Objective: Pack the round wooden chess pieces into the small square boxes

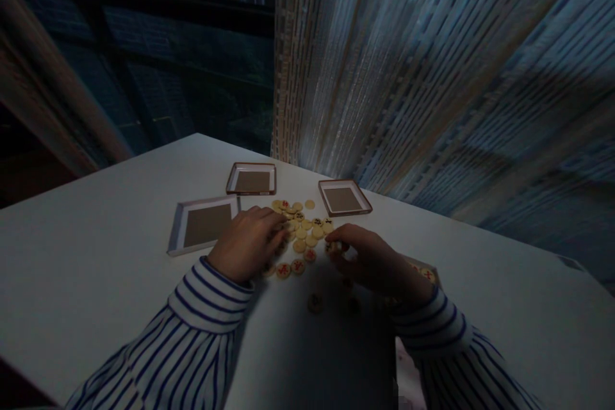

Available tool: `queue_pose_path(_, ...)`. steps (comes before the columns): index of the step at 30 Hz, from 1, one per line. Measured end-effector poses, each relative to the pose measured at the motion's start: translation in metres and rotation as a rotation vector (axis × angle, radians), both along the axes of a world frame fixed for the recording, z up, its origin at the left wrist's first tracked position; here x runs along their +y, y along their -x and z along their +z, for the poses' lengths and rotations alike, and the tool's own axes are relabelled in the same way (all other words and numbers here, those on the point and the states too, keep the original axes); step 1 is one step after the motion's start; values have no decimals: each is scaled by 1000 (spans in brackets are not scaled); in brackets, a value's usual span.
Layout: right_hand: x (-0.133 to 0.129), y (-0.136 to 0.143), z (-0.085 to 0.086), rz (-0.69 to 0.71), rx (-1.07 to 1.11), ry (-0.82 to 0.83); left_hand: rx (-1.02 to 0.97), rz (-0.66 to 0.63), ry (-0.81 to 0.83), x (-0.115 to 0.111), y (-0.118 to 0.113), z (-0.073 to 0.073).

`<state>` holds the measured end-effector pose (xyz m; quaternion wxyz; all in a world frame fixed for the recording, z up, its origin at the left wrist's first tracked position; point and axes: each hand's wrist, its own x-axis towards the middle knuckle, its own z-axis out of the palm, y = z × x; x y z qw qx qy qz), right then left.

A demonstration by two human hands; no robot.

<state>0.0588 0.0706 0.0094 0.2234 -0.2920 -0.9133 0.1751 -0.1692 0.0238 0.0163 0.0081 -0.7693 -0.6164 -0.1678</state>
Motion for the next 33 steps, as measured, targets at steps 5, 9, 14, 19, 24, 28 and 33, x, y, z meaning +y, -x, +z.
queue_pose_path(5, -4, 0, 2, -38, -149, -88, -34, -1, -28, 1, 8, 0)
queue_pose_path(9, -6, 2, 5, -54, -197, -118, -60, 25, -57, 2, 12, 1)
queue_pose_path(14, -7, 4, 8, -61, -239, -148, -111, -46, -82, 8, 15, 0)
queue_pose_path(19, -10, 6, 12, -56, -296, -120, -143, -105, -124, 11, 22, -3)
queue_pose_path(24, -12, 6, 12, -28, -345, -97, -143, -87, -110, 7, 27, -5)
queue_pose_path(28, -13, 7, 13, 0, -396, -63, -145, -53, -125, 4, 28, -5)
queue_pose_path(33, -12, 9, 8, 32, -463, -59, -136, -50, -128, 5, 28, -6)
